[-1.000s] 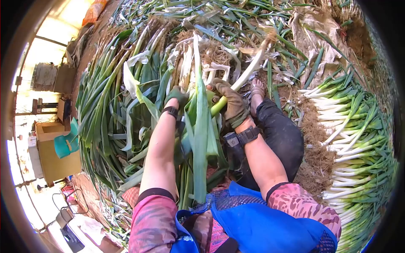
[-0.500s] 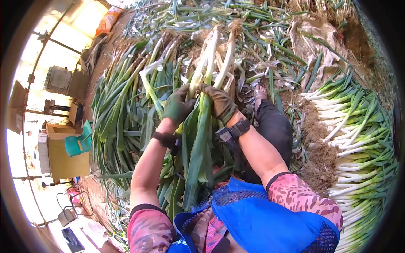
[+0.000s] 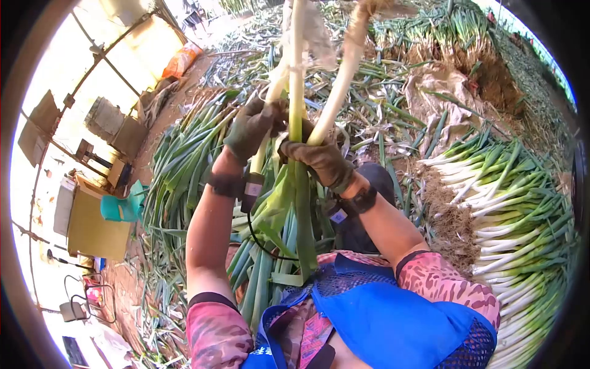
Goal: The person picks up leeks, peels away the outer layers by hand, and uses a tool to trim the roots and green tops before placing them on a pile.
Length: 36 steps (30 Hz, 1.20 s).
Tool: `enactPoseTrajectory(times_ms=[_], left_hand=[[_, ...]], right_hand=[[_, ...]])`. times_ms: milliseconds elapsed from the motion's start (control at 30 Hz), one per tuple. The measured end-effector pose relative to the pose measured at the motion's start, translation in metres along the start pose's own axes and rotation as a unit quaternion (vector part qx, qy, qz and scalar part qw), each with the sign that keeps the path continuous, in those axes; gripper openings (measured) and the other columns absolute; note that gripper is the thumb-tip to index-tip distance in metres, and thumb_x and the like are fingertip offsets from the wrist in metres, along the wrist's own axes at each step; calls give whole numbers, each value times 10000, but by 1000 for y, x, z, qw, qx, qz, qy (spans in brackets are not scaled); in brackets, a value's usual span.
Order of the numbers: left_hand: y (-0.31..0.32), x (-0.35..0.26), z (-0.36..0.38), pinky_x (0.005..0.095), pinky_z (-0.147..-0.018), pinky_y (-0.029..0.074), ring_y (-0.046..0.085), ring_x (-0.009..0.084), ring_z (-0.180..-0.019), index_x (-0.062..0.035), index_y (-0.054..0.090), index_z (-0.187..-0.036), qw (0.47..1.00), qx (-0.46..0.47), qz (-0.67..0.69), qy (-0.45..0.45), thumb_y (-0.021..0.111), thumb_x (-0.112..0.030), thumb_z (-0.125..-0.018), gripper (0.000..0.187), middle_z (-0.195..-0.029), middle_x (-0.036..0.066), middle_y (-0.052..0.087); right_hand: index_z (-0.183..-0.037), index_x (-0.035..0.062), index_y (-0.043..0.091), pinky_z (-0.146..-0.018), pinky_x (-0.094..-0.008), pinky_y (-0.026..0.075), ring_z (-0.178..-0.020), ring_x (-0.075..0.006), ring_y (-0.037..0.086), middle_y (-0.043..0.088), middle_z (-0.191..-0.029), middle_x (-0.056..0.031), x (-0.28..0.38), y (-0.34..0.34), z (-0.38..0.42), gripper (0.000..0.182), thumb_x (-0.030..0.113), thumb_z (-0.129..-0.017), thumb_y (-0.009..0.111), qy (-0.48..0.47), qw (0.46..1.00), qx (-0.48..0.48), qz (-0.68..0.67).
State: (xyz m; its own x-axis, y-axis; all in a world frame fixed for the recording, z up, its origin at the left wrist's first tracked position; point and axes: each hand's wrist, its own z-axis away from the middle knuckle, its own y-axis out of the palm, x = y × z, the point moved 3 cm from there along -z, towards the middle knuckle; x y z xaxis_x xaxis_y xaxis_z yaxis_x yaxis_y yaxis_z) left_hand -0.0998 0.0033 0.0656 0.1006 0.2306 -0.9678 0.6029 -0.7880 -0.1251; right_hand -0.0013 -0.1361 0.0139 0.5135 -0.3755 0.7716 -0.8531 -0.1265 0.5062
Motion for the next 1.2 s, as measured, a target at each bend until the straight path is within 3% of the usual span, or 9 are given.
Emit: enactPoseTrajectory(times_ms=[200,233,333,567,700,833,900,967,1200], left_hand=[[18,-31,-3,253,-672,478,577,111,-791,-28,599,-1106,988,-81,21,131,522,-351,-996,350,-891,30,606],[2,-3,-26,276,-726,479,571,110,-882,-8,589,-1150,945,-62,-131,295,492,-372,-1010,402,-992,57,621],[37,-61,13,272,-835,481,581,104,-917,-4,601,-1104,997,-18,-69,34,640,-292,-909,351,-1056,57,644],[47,-68,3,278,-735,498,586,105,-830,-12,548,-1150,987,44,90,128,752,-218,-819,440,-944,20,632],[46,-63,-16,286,-669,512,591,119,-786,-35,513,-1127,977,-65,-202,35,777,-67,-765,449,-875,13,594],[22,-45,-21,250,-666,494,568,93,-759,-42,536,-1114,991,-47,-127,-1,758,-65,-774,407,-886,10,597],[26,-45,-20,249,-680,497,569,87,-765,-43,554,-1093,992,6,-123,-21,755,-73,-774,378,-897,6,604],[44,-56,-17,257,-708,496,573,84,-772,-45,589,-1040,990,56,-116,-50,765,-96,-761,334,-905,-9,605],[66,-30,-20,270,-767,503,610,113,-830,-45,609,-1103,983,117,-95,-108,794,-135,-743,415,-937,15,645]], right_hand=[[-1164,50,615,-743,-274,493,-848,-84,590,641,-942,9,-6,29,14,290,190,-916,669,21,988,-67,138],[-1104,58,632,-712,-274,488,-815,-84,582,635,-909,16,-8,31,10,249,207,-911,680,19,987,-89,132],[-1047,52,637,-678,-283,492,-779,-93,585,632,-854,-4,-4,25,2,308,337,-931,640,10,959,-95,267],[-1122,-5,569,-694,-392,532,-817,-269,683,688,-887,-169,24,2,-47,458,386,-894,639,7,916,-115,384],[-1150,0,572,-787,-445,538,-912,-371,678,684,-962,-235,43,20,-27,586,485,-833,660,118,755,47,643],[-1296,28,507,-837,-384,532,-957,-305,685,701,-1005,-181,99,-24,-31,653,411,-811,721,59,885,20,461],[-1447,14,315,-1014,-365,463,-1170,-334,582,575,-1278,-215,135,-45,-42,867,374,-797,763,-289,782,-60,549],[-1439,-69,250,-1015,-396,471,-1267,-315,504,483,-1361,-255,135,-60,-60,919,322,-799,782,-229,745,-55,625],[-1275,52,563,-958,-356,494,-1088,-212,613,635,-1206,-109,117,-115,-104,546,271,-822,774,-210,877,104,419]])
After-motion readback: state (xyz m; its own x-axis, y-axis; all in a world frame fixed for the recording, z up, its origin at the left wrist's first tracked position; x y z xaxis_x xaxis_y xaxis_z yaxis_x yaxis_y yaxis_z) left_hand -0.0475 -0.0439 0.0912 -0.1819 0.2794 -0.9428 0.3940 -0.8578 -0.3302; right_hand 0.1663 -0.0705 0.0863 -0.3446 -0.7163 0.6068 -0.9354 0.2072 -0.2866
